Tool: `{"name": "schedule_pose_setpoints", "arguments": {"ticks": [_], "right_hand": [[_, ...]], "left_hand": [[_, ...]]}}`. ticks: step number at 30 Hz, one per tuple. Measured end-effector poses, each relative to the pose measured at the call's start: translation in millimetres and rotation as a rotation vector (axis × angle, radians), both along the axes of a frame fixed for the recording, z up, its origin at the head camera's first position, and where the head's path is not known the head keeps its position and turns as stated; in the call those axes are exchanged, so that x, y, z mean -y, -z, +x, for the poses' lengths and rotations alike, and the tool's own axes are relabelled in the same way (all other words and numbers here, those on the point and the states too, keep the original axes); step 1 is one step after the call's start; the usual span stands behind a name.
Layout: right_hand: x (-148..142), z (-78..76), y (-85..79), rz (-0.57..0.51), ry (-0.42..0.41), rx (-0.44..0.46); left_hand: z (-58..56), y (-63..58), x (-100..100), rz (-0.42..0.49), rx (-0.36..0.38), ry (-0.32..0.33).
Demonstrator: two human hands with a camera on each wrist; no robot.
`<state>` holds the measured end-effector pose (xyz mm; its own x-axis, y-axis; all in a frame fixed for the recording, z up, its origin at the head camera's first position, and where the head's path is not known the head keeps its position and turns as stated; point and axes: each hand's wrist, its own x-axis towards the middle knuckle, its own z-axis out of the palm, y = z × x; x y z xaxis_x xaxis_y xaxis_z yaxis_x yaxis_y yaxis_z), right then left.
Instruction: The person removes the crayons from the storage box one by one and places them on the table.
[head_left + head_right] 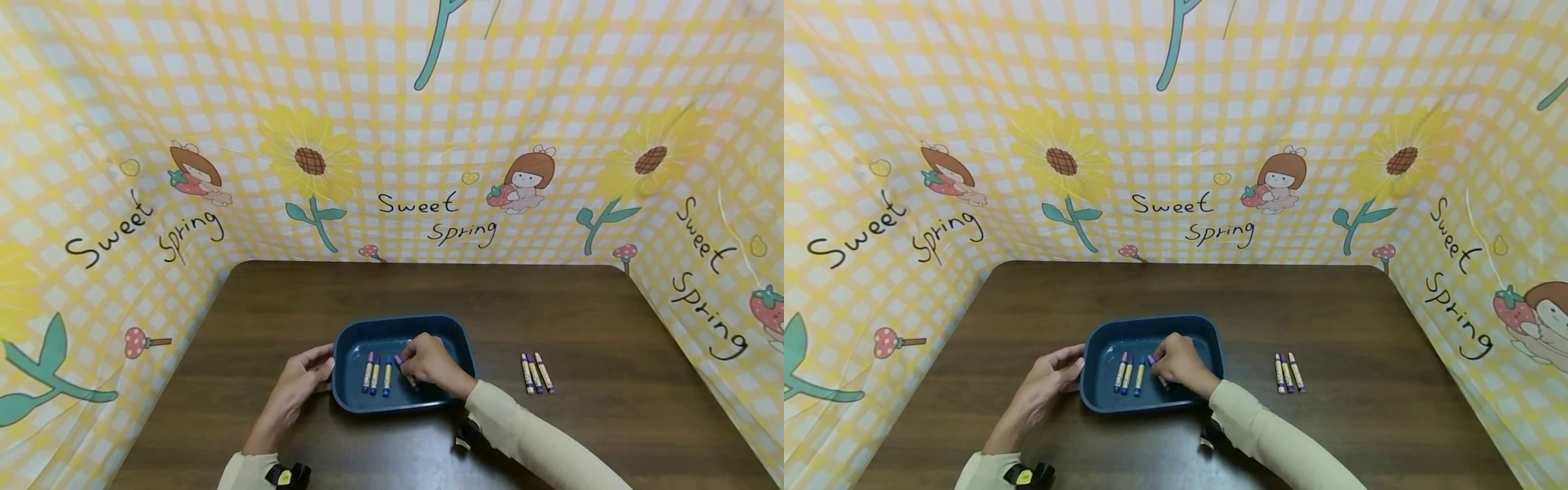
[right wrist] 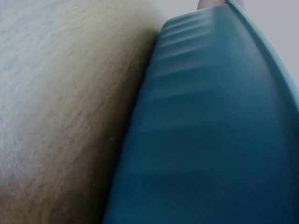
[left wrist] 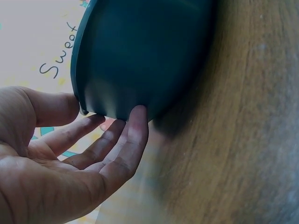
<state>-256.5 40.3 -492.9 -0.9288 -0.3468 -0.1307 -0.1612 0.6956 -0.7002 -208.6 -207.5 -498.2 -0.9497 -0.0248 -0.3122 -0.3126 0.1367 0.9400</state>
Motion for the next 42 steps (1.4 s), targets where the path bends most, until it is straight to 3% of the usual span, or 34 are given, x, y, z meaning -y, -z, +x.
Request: {"name": "schedule_pose_setpoints", "arguments": {"ticks": [10, 25, 42], "right_hand": [[-14.4, -2.6, -5.9, -0.231, 0.112, 0.230], [-31.1, -4.1, -11.3, -0.418, 0.134, 0.279], [-55.1, -2.1, -18.5, -0.539, 0.148, 0.323]], "left_hand": [[0.1, 2.1, -0.7, 0.010, 0.002, -0.005], [-0.8, 0.6, -0.1, 0.014, 0.012, -0.017], [-1.5, 0.3, -0.8, 0.013, 0.012, -0.017]]}}
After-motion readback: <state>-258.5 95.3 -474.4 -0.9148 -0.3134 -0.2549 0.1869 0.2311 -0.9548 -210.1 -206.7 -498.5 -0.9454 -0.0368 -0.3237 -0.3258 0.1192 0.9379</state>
